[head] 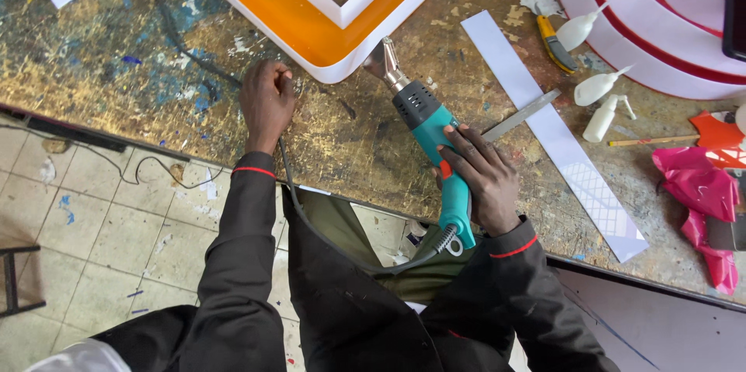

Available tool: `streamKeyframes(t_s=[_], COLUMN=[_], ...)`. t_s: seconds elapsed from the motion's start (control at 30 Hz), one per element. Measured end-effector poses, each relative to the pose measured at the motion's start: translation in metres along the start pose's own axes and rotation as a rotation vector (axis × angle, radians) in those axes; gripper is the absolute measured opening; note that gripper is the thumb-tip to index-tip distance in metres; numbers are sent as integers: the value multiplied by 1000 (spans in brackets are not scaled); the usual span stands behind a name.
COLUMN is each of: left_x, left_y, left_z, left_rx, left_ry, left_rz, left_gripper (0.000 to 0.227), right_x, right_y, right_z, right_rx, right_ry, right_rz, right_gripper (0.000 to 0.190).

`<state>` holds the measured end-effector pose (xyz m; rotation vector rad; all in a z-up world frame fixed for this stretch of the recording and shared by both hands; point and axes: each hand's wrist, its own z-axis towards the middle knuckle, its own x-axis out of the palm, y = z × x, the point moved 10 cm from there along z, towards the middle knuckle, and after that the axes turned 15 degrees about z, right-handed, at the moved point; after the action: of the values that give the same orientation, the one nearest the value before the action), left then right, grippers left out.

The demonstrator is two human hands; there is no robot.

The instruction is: The person uses a heat gun to apply a white vinyl strip to the edge of a large orange and white letter on a workbench. They smooth the vinyl with their fingers as they work along the edge.

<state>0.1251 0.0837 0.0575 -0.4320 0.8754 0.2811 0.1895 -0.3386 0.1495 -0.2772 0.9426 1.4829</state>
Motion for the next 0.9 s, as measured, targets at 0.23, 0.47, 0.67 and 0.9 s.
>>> streamKeyframes(t_s=[0.23,0.47,0.67,0.9], left_x=[-2,-6,-6,-6], left_y=[-1,-4,-1,-1], left_z=[-1,-1,0,0], left_rx=[-21,-21,-21,-7], left_ry=[3,6,-20,-27], left_rz=[-5,-33,-38,-1], left_gripper=[9,6,11,11], right_x=[3,5,6,10], right_y=[-3,-6,-2,-4], right_z=[-2,-6,-2,-3], right_rx=[20,15,-3,-7], right_ry=[6,15,25,24], right_rz=[1,2,-25,-45], right_gripper=[29,32,34,33])
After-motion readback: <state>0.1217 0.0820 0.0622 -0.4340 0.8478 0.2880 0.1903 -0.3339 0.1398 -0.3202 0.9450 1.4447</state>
